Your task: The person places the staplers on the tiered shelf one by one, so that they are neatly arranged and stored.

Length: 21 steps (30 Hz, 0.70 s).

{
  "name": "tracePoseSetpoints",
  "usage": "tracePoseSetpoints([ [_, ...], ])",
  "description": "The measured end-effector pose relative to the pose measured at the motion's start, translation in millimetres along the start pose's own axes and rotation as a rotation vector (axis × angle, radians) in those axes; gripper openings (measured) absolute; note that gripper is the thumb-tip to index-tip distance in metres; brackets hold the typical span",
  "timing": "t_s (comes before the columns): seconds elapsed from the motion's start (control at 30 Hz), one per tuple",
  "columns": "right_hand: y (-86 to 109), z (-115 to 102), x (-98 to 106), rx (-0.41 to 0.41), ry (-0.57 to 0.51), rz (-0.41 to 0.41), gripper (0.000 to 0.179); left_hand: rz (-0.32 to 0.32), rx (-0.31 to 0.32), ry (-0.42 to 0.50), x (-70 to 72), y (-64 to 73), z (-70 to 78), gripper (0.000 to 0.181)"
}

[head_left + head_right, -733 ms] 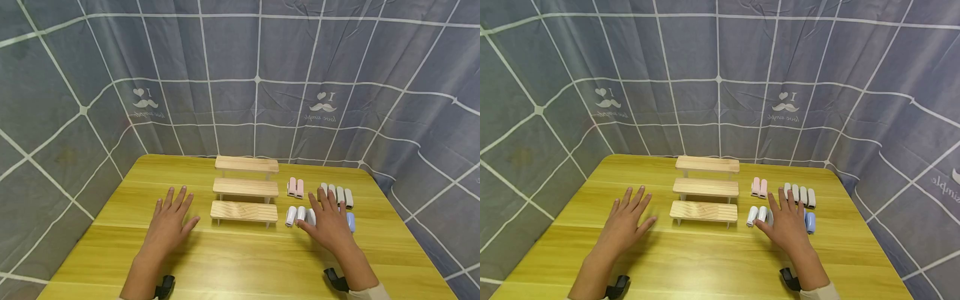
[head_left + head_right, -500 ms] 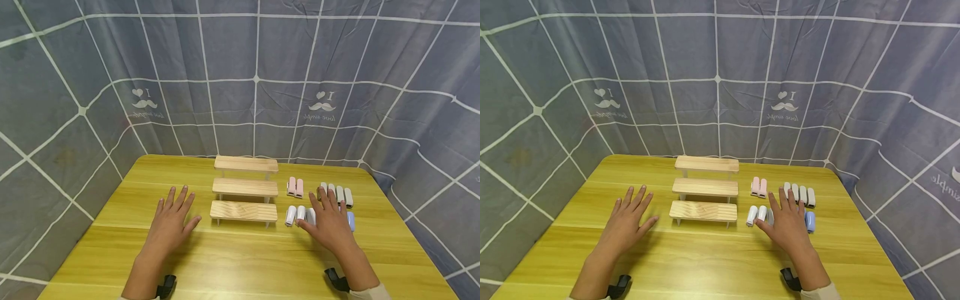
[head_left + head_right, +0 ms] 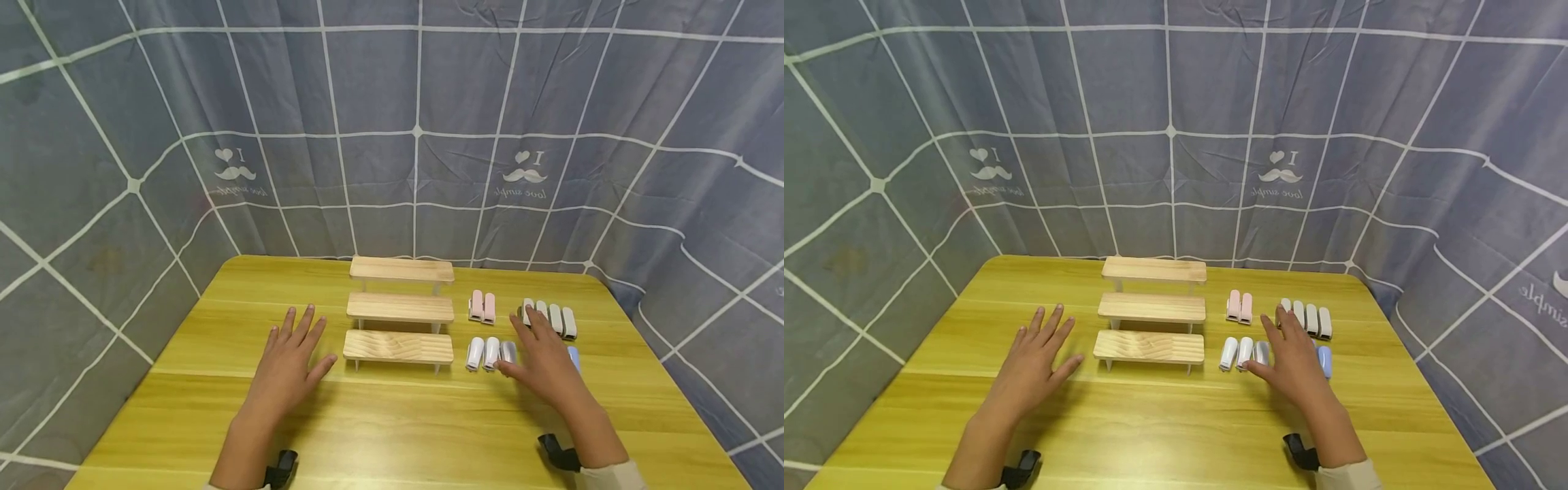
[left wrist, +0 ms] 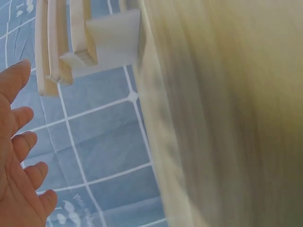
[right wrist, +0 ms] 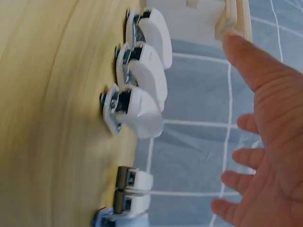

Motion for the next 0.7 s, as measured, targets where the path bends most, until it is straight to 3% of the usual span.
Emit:
tracePoseSetpoints([
  [0.17,1.1,9,-5,0.019,-0.101,-0.005,0.088,0.035,0.001,0.140,-5.7,-3.3,2.5,0.067],
  [0.37,1.9,22,-20,-0.016,-0.190,-0.063,0.088,0.060,0.006,0.245,-14.6,-5.0,8.1,0.064],
  [0.53,5.5,33,-31,-0.081,-0.284,-0.110,0.087,0.048,0.019,0.315,-24.3,-5.7,14.3,0.063],
  [0.7,6.6,36,-37,-0.091,-0.325,-0.118,0.084,0.036,0.053,0.480,-33.4,-6.4,16.8,0.059],
])
Point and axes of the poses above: each hand's wrist, its own y-axis away from the middle knuckle, its own x-axis out of the back of the hand, z = x × y, the point moved 9 cm from there along -y, towards the middle knuckle
